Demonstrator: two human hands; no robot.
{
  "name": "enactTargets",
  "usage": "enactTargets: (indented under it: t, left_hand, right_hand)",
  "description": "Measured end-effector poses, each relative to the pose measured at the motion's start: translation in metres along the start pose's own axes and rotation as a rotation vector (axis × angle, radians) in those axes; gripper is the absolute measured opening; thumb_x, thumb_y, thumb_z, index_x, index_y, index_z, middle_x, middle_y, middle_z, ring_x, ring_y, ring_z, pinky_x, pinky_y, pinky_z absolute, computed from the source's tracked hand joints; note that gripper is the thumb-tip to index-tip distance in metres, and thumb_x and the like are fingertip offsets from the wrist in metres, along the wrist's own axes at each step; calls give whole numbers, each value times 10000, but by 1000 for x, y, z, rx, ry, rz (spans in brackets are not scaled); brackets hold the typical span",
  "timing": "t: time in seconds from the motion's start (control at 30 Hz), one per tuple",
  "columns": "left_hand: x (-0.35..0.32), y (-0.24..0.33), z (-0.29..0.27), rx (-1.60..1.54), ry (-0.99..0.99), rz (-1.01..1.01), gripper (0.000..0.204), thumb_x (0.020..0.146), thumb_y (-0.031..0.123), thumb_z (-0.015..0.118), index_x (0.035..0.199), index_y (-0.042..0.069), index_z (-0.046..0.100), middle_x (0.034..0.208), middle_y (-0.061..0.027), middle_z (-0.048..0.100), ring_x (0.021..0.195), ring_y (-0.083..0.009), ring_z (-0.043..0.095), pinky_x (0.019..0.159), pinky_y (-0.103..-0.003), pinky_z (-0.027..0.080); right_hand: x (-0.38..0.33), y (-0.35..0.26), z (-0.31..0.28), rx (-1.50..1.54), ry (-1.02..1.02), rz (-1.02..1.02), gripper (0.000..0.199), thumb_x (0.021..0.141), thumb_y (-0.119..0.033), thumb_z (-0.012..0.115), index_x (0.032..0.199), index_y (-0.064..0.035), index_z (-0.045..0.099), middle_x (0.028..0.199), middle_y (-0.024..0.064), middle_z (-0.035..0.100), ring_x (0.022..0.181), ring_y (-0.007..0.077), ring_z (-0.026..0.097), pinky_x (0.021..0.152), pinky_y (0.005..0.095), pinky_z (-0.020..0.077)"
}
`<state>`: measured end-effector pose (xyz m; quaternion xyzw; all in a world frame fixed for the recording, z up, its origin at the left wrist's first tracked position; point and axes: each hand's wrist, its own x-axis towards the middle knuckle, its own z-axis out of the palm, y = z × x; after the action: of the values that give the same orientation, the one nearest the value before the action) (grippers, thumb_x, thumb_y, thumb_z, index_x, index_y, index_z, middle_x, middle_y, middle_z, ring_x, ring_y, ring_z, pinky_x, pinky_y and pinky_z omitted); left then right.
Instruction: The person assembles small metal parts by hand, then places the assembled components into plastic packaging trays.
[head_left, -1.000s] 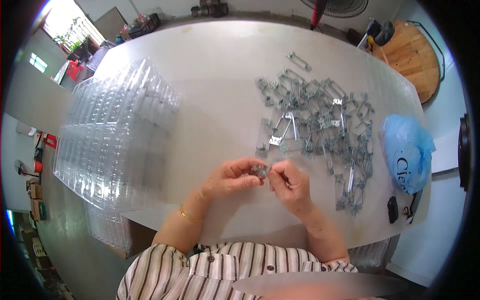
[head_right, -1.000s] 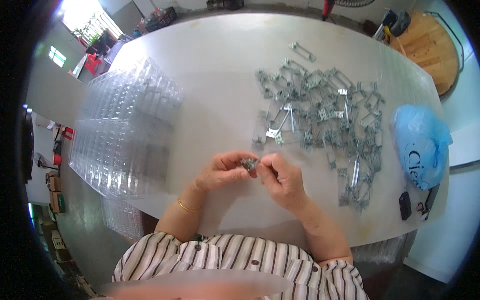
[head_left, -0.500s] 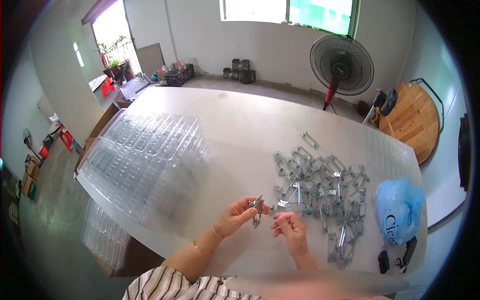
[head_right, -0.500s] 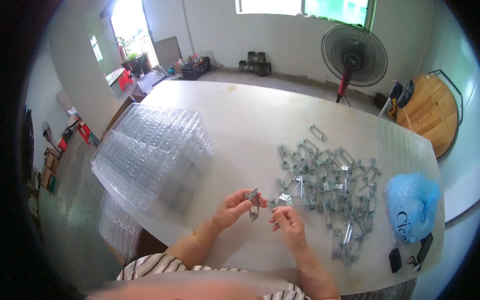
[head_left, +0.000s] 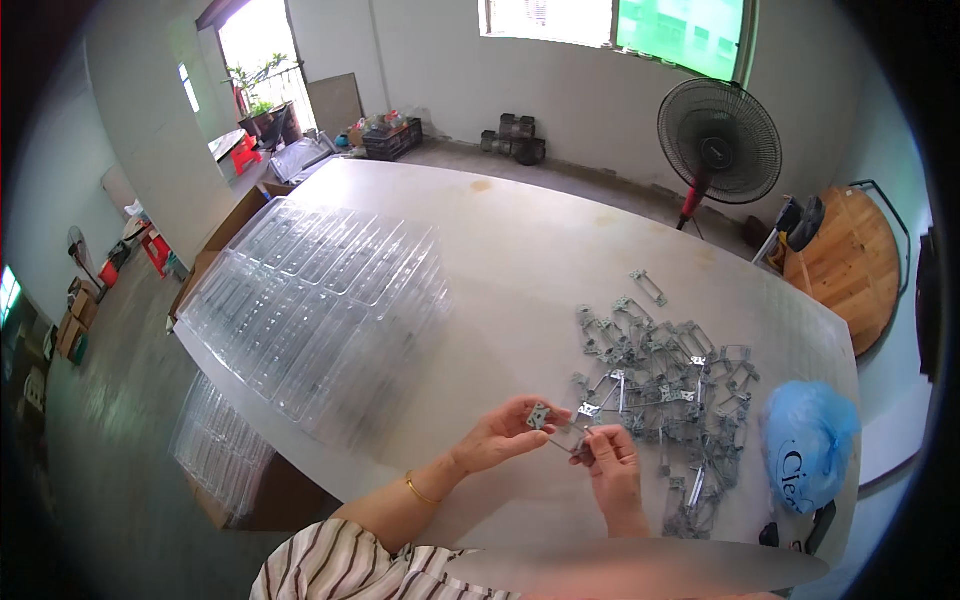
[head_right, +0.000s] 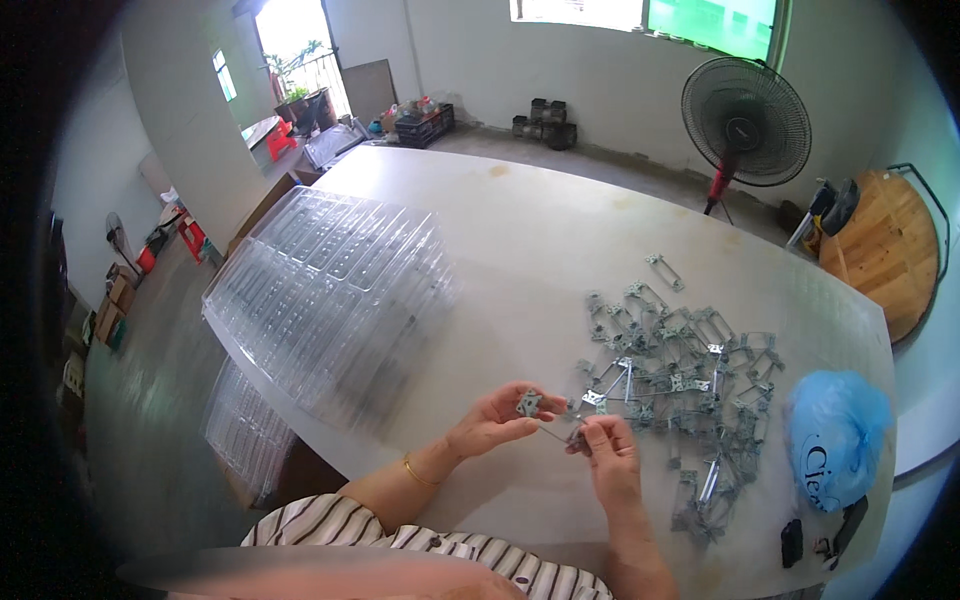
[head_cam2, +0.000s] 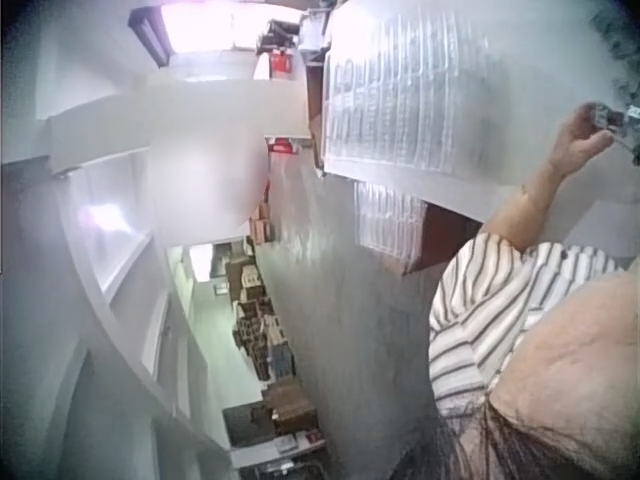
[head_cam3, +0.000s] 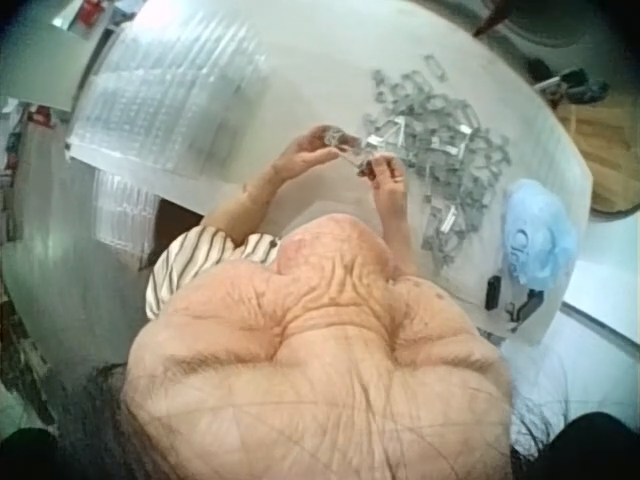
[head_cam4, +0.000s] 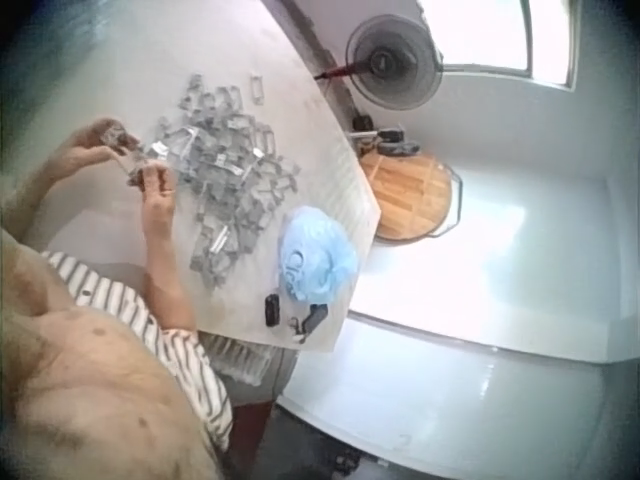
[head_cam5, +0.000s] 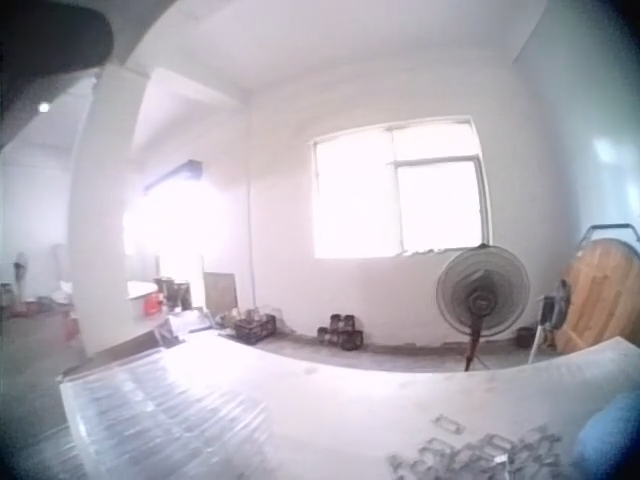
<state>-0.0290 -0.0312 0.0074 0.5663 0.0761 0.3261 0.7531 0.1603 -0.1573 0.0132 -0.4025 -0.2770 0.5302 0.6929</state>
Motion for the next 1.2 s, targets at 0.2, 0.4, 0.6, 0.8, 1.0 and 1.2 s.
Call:
enactTargets:
  t: [0.2, 0.4, 0.6, 0.8, 1.0, 1.2]
  left_hand:
    - [-1, -3, -4, -55, -45, -204, 394, 999, 8, 607, 1372, 62, 489, 1325, -133, 609, 1128, -198, 648, 899, -323, 555]
    - [4, 4, -6, -147, -143, -354, 258, 1049, 193, 575, 1256, 47, 525, 1232, -134, 648, 956, -191, 695, 730, -315, 586]
    - [-2, 5, -3, -126, -91, -566, 313, 1081, 364, 488, 1081, 63, 573, 1098, -137, 705, 863, -185, 705, 689, -307, 571]
    - [-11, 0, 3, -118, -222, -623, 313, 1066, 354, 529, 964, 64, 591, 1002, -123, 727, 832, -172, 698, 693, -311, 548]
    - [-3, -8, -1, -160, -199, -633, 322, 1048, 295, 543, 870, 42, 633, 959, -126, 731, 792, -185, 692, 641, -315, 547]
    - [10, 3, -13, -315, 16, -463, 322, 1055, 227, 512, 798, 33, 527, 1096, -284, 671, 814, -238, 700, 647, -328, 580]
  right_hand:
    - [3, -23, -12, -603, -66, -357, 65, 1000, -86, 655, 994, -43, 607, 1038, 48, 586, 841, 93, 559, 728, 257, 497]
    - [6, -35, -14, -808, -140, -408, 107, 946, -92, 721, 958, -47, 625, 986, 73, 622, 820, 143, 583, 687, 271, 474]
    - [0, -39, -2, -948, -286, -491, 137, 869, -55, 773, 909, -43, 643, 931, 99, 654, 829, 234, 637, 712, 330, 514]
    - [-12, -43, 2, -938, -344, -457, 119, 863, -25, 758, 910, -44, 651, 933, 99, 651, 842, 237, 635, 713, 329, 504]
    - [0, -32, -6, -951, -292, -567, 165, 825, 41, 762, 932, -35, 663, 949, 105, 661, 910, 256, 652, 782, 337, 515]
    - [6, -33, -4, -767, 123, -412, 68, 949, -10, 681, 1003, -40, 654, 863, 44, 641, 783, 126, 616, 687, 254, 495]
